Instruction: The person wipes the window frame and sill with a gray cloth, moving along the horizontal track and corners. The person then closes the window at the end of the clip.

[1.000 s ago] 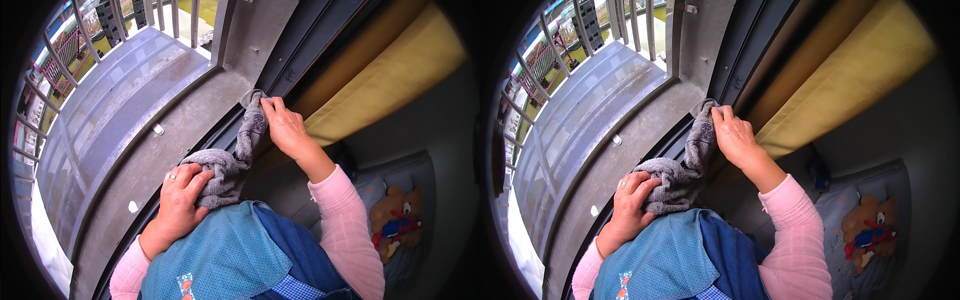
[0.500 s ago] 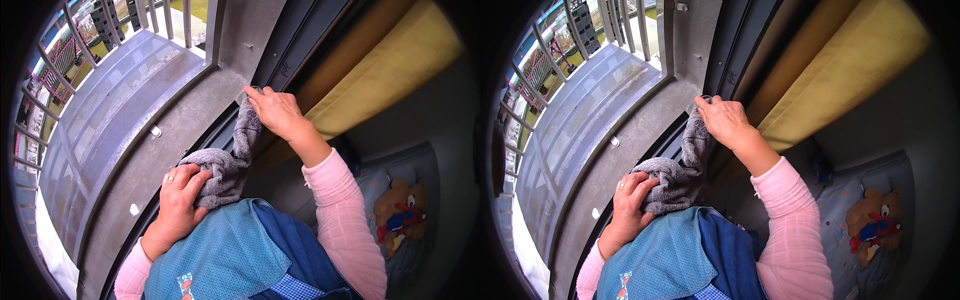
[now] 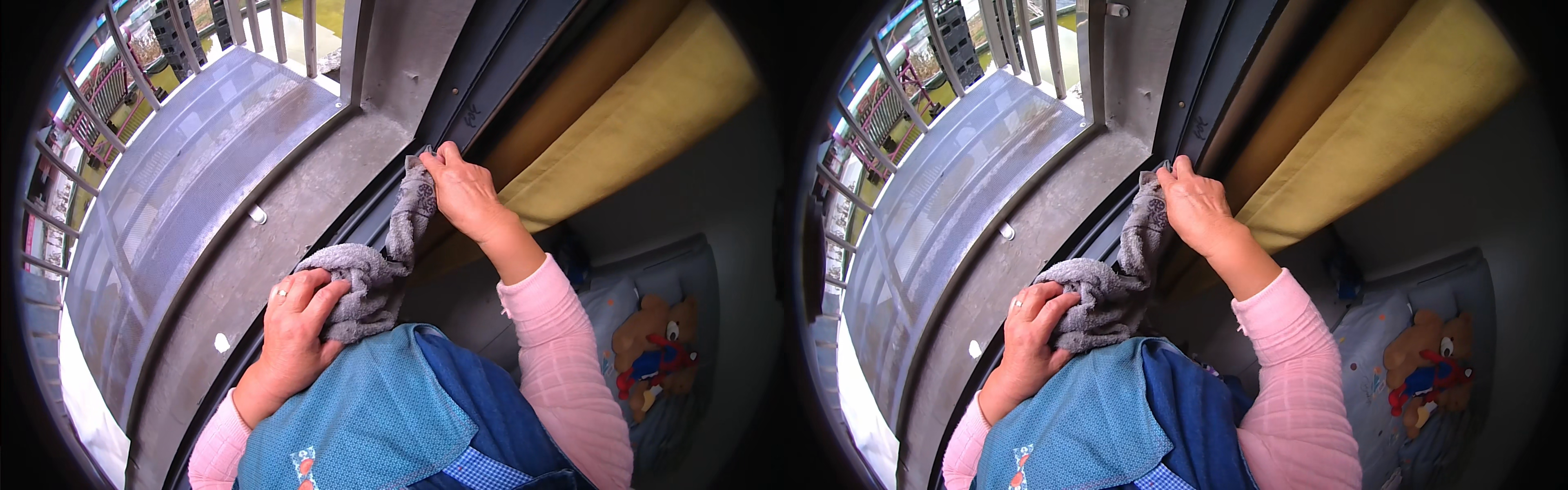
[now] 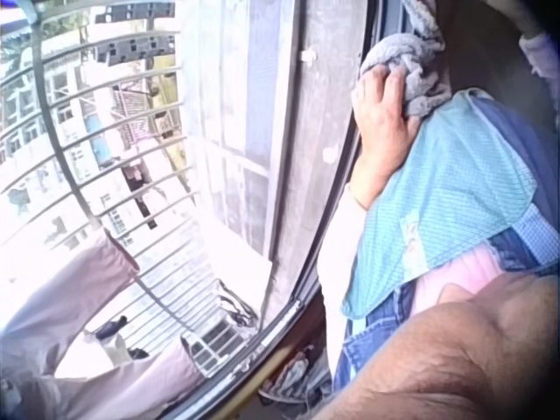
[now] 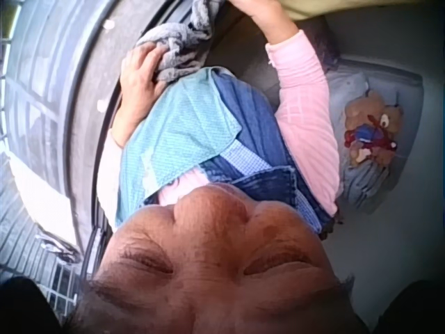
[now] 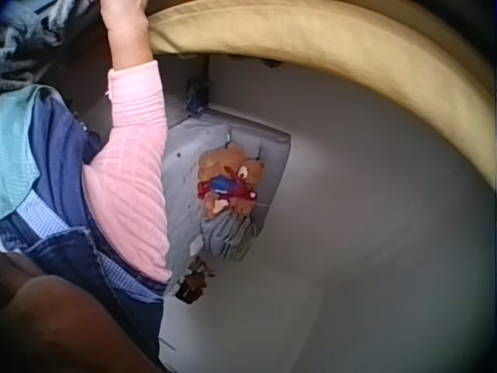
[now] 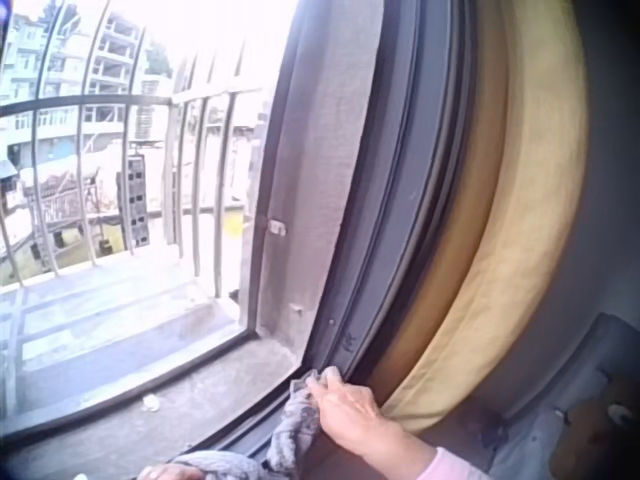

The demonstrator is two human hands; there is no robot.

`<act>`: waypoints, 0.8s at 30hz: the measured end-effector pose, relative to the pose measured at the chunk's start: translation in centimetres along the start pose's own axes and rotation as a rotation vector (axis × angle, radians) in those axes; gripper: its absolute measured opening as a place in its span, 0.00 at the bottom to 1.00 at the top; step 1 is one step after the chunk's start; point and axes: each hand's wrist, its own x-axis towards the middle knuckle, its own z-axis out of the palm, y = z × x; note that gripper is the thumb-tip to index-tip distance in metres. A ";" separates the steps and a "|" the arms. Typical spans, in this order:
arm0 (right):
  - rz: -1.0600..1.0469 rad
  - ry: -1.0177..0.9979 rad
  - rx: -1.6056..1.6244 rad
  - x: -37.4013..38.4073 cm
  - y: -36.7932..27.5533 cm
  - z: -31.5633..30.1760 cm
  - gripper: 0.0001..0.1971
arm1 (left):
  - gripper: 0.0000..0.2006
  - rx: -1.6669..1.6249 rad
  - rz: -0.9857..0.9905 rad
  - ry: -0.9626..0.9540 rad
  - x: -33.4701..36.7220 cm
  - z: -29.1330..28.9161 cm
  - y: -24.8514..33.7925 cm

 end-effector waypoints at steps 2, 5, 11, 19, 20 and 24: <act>-0.057 0.046 0.050 -0.2 0.4 0.1 0.13 | 0.27 -0.011 -0.001 0.001 -0.1 0.2 -0.1; -0.052 0.067 0.067 -0.8 0.1 0.1 0.13 | 0.28 -0.012 -0.009 -0.013 0.0 0.2 0.0; -0.052 0.100 0.097 -1.3 0.0 1.1 0.16 | 0.28 -0.015 -0.017 -0.004 -0.2 0.1 -0.1; -0.088 0.071 0.220 -0.6 0.6 0.5 0.16 | 0.27 -0.008 -0.016 -0.004 0.0 0.0 0.1; -0.095 0.049 0.212 -0.4 0.6 0.3 0.15 | 0.26 -0.002 -0.012 -0.001 0.0 -0.1 0.2; -0.043 -0.114 0.097 0.5 0.2 -0.2 0.16 | 0.26 -0.008 -0.013 -0.002 0.0 -0.1 0.2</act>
